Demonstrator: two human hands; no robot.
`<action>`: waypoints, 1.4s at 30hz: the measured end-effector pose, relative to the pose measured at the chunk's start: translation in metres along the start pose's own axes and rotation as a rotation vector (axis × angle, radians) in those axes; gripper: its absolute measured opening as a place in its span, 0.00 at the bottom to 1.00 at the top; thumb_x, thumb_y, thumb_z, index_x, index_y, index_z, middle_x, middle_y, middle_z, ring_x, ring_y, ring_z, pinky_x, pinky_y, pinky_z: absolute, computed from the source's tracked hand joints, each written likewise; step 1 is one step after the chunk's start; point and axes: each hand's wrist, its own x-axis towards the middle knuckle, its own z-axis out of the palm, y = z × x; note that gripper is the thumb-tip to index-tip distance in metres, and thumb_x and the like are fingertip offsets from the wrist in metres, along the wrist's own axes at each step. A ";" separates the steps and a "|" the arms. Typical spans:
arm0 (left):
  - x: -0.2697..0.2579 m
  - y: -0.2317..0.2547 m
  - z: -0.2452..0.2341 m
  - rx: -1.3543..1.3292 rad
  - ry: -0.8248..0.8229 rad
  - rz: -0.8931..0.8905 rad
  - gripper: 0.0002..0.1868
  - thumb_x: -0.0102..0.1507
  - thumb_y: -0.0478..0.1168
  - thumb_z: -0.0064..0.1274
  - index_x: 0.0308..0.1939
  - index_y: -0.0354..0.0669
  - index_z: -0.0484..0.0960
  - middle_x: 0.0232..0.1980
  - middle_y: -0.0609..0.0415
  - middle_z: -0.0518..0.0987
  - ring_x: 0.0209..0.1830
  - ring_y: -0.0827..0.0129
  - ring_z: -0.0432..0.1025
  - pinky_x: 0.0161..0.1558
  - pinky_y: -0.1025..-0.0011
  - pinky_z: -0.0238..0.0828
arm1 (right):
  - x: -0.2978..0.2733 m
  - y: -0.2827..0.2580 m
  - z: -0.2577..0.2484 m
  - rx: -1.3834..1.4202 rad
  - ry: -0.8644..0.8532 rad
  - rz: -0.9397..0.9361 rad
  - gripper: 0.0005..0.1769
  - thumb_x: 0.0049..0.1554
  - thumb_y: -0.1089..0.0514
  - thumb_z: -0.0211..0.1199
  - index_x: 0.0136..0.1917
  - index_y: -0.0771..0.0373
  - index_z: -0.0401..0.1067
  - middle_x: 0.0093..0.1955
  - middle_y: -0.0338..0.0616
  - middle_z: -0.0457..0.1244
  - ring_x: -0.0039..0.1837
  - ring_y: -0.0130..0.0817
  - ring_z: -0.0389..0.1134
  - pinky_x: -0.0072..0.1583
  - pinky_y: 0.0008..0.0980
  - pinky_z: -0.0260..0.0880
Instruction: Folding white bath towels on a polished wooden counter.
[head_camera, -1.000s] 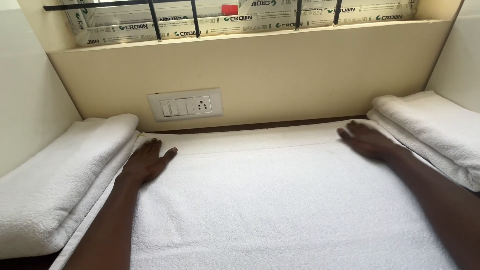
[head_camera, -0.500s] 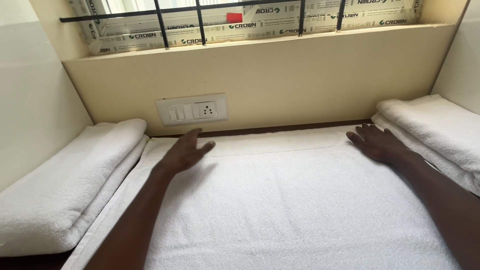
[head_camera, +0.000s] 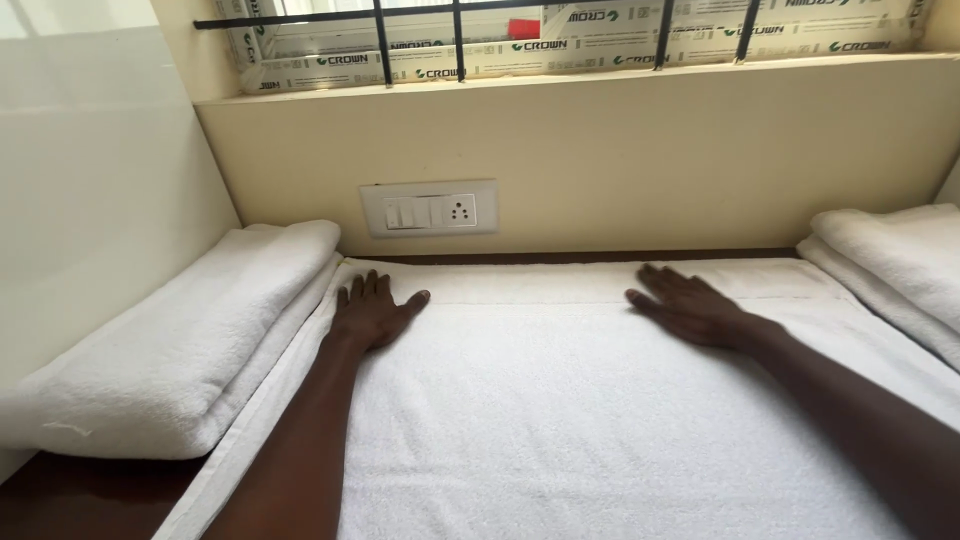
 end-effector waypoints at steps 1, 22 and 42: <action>0.000 -0.006 0.000 0.003 0.014 -0.034 0.54 0.65 0.77 0.28 0.82 0.44 0.39 0.86 0.47 0.36 0.86 0.55 0.29 0.82 0.55 0.24 | -0.003 0.005 -0.002 -0.019 -0.005 0.073 0.50 0.60 0.22 0.24 0.85 0.49 0.28 0.89 0.36 0.24 0.88 0.34 0.23 0.83 0.48 0.24; 0.060 -0.030 -0.004 0.180 0.164 0.029 0.56 0.64 0.74 0.42 0.82 0.37 0.48 0.84 0.40 0.51 0.82 0.45 0.48 0.79 0.48 0.42 | -0.045 0.140 -0.033 0.009 0.092 0.340 0.51 0.60 0.21 0.25 0.85 0.52 0.26 0.89 0.38 0.24 0.88 0.35 0.24 0.83 0.43 0.27; -0.025 -0.044 -0.010 0.048 -0.005 0.110 0.50 0.65 0.76 0.19 0.82 0.51 0.42 0.87 0.56 0.40 0.87 0.65 0.34 0.82 0.58 0.28 | -0.108 0.160 -0.010 0.040 0.079 0.306 0.50 0.59 0.22 0.26 0.84 0.50 0.35 0.88 0.37 0.30 0.88 0.34 0.25 0.82 0.44 0.29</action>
